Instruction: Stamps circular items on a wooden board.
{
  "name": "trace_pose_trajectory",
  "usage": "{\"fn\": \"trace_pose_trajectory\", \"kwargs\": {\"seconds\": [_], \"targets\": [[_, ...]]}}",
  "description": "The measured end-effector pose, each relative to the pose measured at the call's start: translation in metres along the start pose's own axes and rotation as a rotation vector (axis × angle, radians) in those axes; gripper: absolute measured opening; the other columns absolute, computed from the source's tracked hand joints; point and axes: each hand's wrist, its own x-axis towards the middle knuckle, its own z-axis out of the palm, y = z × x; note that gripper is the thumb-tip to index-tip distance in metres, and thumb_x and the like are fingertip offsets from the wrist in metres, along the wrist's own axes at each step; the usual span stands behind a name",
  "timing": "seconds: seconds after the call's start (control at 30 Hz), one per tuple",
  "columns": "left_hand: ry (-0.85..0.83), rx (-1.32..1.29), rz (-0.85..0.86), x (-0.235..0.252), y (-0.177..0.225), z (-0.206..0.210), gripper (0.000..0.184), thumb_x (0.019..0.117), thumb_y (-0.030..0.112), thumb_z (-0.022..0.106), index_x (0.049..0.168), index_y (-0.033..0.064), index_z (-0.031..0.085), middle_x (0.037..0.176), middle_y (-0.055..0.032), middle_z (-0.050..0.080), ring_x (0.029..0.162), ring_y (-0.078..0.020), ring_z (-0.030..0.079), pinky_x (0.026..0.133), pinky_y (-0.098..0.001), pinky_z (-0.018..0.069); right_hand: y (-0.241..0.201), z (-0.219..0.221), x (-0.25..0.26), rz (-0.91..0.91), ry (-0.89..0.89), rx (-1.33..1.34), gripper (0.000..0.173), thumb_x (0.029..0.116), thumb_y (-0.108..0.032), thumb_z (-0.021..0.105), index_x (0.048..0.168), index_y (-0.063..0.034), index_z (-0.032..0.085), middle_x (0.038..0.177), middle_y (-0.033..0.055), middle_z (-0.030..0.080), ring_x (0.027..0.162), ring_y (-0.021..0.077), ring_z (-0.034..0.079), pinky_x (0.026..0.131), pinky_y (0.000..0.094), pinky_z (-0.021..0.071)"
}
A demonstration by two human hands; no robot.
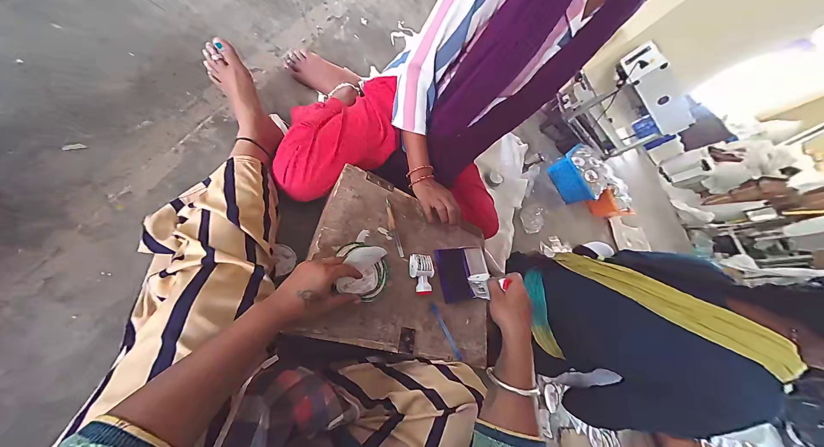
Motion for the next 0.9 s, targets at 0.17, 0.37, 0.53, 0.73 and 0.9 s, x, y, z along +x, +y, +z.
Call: {"fn": "trace_pose_trajectory", "kwargs": {"seconds": [0.17, 0.37, 0.53, 0.73, 0.9], "targets": [[0.09, -0.012, 0.034, -0.004, -0.004, 0.003, 0.022, 0.099, 0.019, 0.066, 0.102, 0.0002, 0.077, 0.098, -0.0184, 0.074, 0.089, -0.0338, 0.072, 0.082, -0.0549, 0.0558, -0.013, 0.034, 0.012, 0.022, -0.027, -0.021, 0.042, 0.1046, -0.023, 0.056, 0.132, 0.0086, 0.055, 0.114, 0.0322, 0.066, 0.109, 0.047, 0.065, 0.094, 0.0626, 0.048], [0.104, -0.103, -0.125, 0.002, 0.005, 0.001, 0.017, 0.0883, 0.019, 0.08, 0.089, 0.0016, 0.078, 0.092, -0.0159, 0.074, 0.092, -0.0305, 0.07, 0.085, -0.0535, 0.053, -0.014, 0.034, 0.011, 0.022, -0.037, -0.017, 0.043, 0.1048, -0.024, 0.056, 0.133, 0.0073, 0.055, 0.117, 0.032, 0.066, 0.112, 0.0476, 0.064, 0.095, 0.0628, 0.0471], [0.074, -0.168, -0.257, 0.006, 0.011, -0.006, 0.03, 0.0958, 0.026, 0.073, 0.09, -0.0035, 0.072, 0.088, -0.0177, 0.069, 0.087, -0.0311, 0.066, 0.083, -0.0534, 0.0508, -0.026, 0.02, -0.033, -0.302, 0.087, 0.28, 0.032, 0.1021, -0.016, 0.055, 0.118, 0.0118, 0.058, 0.096, 0.0254, 0.065, 0.087, 0.034, 0.064, 0.079, 0.0539, 0.0496], [0.036, -0.178, -0.203, 0.005, 0.006, -0.008, 0.026, 0.1043, 0.019, 0.059, 0.109, -0.006, 0.063, 0.092, -0.0207, 0.067, 0.088, -0.0332, 0.066, 0.083, -0.0535, 0.0514, -0.079, 0.039, -0.079, -0.714, -0.115, 0.31, 0.028, 0.0979, -0.022, 0.059, 0.105, 0.0045, 0.064, 0.075, 0.0104, 0.064, 0.064, 0.0196, 0.061, 0.061, 0.0411, 0.0503], [0.066, -0.203, -0.221, 0.004, 0.008, -0.011, 0.027, 0.107, 0.013, 0.052, 0.123, -0.0081, 0.056, 0.099, -0.0243, 0.066, 0.094, -0.0359, 0.067, 0.088, -0.0528, 0.052, -0.104, 0.043, -0.085, -0.811, -0.14, 0.181, 0.026, 0.0985, -0.022, 0.058, 0.105, 0.0025, 0.065, 0.076, 0.0124, 0.065, 0.066, 0.0258, 0.064, 0.061, 0.0462, 0.0513]]}}
